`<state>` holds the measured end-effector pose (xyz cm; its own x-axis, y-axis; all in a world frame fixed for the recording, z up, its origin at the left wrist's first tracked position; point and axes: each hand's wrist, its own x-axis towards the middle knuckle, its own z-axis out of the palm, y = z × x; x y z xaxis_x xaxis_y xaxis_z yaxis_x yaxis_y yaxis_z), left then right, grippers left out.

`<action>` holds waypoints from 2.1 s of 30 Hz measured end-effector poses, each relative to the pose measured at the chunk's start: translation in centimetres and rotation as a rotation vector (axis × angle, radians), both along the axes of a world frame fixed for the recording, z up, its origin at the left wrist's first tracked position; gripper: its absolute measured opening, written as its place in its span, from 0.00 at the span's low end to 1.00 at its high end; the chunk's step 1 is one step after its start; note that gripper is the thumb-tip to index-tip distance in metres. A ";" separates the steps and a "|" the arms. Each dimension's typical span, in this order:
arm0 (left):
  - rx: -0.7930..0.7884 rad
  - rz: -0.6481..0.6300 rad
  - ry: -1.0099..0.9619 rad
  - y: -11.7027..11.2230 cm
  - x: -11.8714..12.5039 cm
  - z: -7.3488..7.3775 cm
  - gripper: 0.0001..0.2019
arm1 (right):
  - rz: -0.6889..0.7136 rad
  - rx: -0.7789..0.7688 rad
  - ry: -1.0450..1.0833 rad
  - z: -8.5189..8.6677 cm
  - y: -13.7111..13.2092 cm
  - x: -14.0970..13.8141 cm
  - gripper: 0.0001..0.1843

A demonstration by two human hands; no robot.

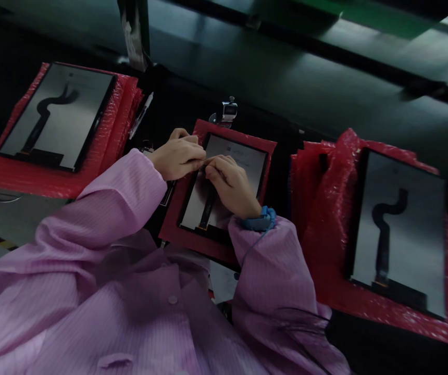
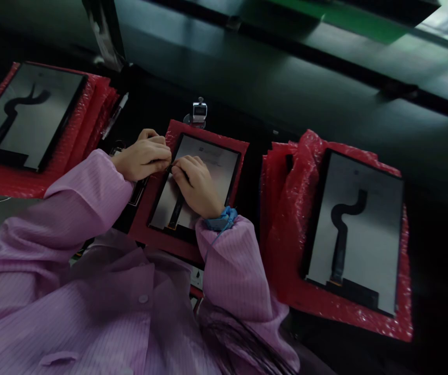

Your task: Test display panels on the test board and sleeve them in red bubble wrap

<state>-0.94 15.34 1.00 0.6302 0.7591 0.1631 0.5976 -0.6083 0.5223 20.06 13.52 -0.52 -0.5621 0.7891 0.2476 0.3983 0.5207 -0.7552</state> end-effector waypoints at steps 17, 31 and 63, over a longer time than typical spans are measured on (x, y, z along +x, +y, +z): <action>-0.018 -0.014 -0.065 -0.1 -0.3 0.5 0.15 | 0.046 -0.043 0.012 0.7 0.0 0.1 0.14; -0.039 0.119 -0.137 -0.6 0.1 0.9 0.10 | 0.043 -0.027 0.024 0.5 -0.2 0.0 0.16; 0.254 0.680 0.294 -15.5 -0.3 -2.7 0.19 | -0.357 -0.039 0.023 0.3 1.0 0.5 0.17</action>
